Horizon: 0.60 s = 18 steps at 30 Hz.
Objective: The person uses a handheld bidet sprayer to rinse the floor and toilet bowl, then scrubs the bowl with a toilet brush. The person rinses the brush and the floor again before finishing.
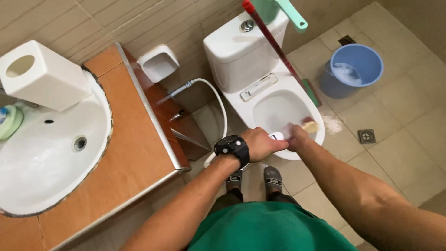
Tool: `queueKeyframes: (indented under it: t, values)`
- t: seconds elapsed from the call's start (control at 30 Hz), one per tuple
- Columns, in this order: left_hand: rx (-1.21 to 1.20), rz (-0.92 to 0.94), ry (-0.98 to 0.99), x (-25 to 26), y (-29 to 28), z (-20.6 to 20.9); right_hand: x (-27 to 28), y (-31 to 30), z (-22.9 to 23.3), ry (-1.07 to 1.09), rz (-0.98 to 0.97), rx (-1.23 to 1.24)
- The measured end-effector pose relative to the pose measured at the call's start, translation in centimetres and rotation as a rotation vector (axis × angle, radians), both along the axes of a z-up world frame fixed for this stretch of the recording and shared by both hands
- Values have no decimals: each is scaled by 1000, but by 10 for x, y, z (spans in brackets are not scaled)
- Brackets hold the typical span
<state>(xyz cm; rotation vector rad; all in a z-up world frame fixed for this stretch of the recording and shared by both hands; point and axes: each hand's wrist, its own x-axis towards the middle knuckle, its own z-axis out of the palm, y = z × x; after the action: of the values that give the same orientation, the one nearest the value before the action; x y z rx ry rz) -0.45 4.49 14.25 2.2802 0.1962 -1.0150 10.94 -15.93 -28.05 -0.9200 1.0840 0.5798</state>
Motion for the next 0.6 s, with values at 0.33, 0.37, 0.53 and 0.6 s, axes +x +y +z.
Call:
queueKeyframes:
  t: [0.33, 0.37, 0.53, 0.6]
  values:
    - [-66, -45, 43, -10, 10, -24, -74, 1, 156, -128, 310, -85]
    - [-77, -62, 41, -9, 6, -33, -79, -4, 155, -128, 294, -98]
    - [-59, -99, -1, -10, -3, -28, -107, 15, 212, -50, 246, -176]
    - [-55, -85, -20, -4, -2, -45, -117, 9, 210, -62, 159, -77]
